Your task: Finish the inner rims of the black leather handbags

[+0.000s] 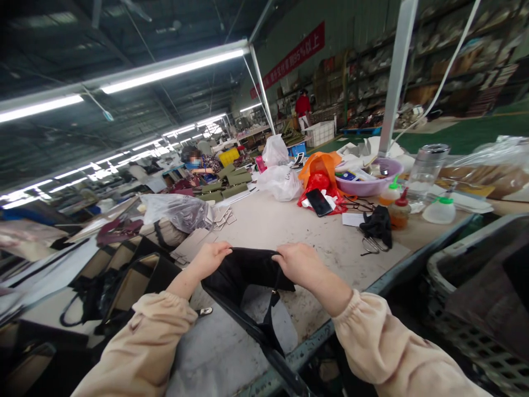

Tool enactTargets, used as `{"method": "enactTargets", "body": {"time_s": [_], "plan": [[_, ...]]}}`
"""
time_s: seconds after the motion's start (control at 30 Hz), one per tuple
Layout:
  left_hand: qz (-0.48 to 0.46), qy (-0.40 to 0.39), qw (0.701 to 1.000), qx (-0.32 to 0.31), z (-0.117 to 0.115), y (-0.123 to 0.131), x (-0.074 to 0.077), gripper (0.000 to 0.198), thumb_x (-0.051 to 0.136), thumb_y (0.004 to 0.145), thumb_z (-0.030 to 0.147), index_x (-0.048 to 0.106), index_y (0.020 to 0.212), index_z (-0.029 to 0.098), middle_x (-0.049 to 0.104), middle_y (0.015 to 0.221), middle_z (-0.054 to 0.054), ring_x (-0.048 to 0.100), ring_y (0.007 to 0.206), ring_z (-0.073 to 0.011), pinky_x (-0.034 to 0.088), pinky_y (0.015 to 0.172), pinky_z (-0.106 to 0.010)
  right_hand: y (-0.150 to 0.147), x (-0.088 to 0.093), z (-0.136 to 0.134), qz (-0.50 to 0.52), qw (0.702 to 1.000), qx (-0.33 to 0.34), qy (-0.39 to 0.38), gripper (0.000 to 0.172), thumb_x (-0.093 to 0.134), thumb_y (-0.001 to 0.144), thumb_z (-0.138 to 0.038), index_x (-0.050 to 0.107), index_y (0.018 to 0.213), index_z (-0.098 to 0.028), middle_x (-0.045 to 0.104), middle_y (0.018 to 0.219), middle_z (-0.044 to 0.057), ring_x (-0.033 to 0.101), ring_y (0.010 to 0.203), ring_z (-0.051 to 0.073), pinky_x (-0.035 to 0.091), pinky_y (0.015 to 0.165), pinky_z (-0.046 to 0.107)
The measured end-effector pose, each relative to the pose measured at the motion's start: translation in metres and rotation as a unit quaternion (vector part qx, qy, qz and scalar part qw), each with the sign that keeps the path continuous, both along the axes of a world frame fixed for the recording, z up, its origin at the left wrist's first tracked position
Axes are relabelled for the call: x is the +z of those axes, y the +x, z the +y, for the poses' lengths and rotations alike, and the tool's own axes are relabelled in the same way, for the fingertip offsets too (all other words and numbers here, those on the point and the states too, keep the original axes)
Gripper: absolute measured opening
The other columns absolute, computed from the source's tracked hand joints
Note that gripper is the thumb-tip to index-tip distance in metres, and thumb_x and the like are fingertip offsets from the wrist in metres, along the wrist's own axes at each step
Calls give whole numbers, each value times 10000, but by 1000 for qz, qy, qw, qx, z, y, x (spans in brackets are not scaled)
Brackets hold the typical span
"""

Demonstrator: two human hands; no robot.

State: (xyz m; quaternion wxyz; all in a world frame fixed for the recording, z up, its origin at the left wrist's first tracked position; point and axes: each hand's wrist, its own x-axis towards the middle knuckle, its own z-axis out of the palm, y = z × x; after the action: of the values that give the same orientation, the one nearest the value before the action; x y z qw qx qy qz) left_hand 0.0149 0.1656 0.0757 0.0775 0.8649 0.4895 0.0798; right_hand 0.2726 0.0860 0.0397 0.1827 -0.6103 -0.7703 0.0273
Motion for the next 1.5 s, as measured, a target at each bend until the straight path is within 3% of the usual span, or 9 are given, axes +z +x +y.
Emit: {"method": "enactTargets", "body": {"time_s": [0.27, 0.4, 0.5, 0.77, 0.9, 1.03, 1.2, 1.37, 1.5], "plan": [[38, 5, 998, 50, -8, 3, 6, 282, 425, 884, 340, 659, 857, 185, 685, 778, -25, 615, 744, -147, 437, 693, -229, -1, 3, -5, -1, 1000, 14, -5, 308, 417, 900, -339, 655, 767, -196, 700, 788, 52, 630, 739, 167, 382, 657, 252], [137, 21, 984, 114, -23, -1, 14, 419, 405, 861, 491, 670, 829, 168, 694, 814, -105, 635, 807, -231, 444, 713, -304, -8, 7, -23, -32, 999, -36, 11, 327, 398, 894, -364, 656, 790, -193, 701, 782, 73, 639, 713, 194, 373, 614, 279], [193, 25, 970, 146, -31, -2, 18, 383, 394, 872, 422, 671, 787, 172, 698, 837, -121, 640, 838, -248, 445, 724, -321, -16, 10, -37, -29, 999, -39, -6, 323, 407, 881, -375, 651, 767, -197, 697, 744, 71, 640, 683, 200, 361, 584, 284], [153, 18, 975, 159, -21, 19, 17, 371, 375, 893, 414, 671, 900, 190, 701, 940, -105, 632, 927, -214, 439, 800, -295, -46, 14, -75, 19, 997, 6, -72, 219, 463, 827, -314, 619, 710, -213, 687, 689, 41, 645, 655, 199, 339, 550, 283], [103, -4, 982, 161, -34, 13, 26, 520, 248, 921, 485, 618, 1100, 166, 660, 1129, -107, 600, 1056, -192, 429, 868, -259, -41, 22, -79, 12, 997, 27, -77, 296, 473, 837, -450, 617, 709, -226, 677, 666, 41, 638, 642, 217, 339, 533, 288], [27, -36, 969, 244, -69, -13, 25, 660, 306, 886, 539, 416, 1324, 57, 567, 1262, -175, 550, 1153, -217, 407, 930, -266, -28, 38, -63, 7, 998, 31, -49, 409, 442, 837, -569, 617, 693, -228, 665, 666, 42, 625, 636, 219, 379, 550, 302], [-1, -71, 967, 244, -104, -27, 9, 578, 489, 794, 552, 540, 1194, 138, 687, 1039, -122, 651, 933, -223, 458, 791, -272, -33, 56, -15, 53, 983, 155, 79, 357, 577, 820, -401, 581, 1121, -208, 653, 1064, 76, 599, 963, 227, 449, 821, 334], [-4, -33, 975, 222, -96, -16, 7, 337, 464, 840, 419, 606, 1051, 197, 705, 881, -62, 651, 805, -187, 429, 681, -256, -66, 53, 52, 26, 948, 307, 81, 668, 692, 729, -369, 458, 1319, -161, 551, 1277, 127, 515, 1143, 267, 404, 961, 378], [70, 7, 966, 251, -81, -9, 8, 305, 435, 844, 410, 642, 914, 197, 699, 815, -70, 645, 782, -216, 415, 656, -283, -93, 44, 87, 4, 940, 340, 25, 642, 676, 731, -409, 506, 1296, -155, 583, 1246, 132, 557, 1103, 270, 425, 927, 353]]}}
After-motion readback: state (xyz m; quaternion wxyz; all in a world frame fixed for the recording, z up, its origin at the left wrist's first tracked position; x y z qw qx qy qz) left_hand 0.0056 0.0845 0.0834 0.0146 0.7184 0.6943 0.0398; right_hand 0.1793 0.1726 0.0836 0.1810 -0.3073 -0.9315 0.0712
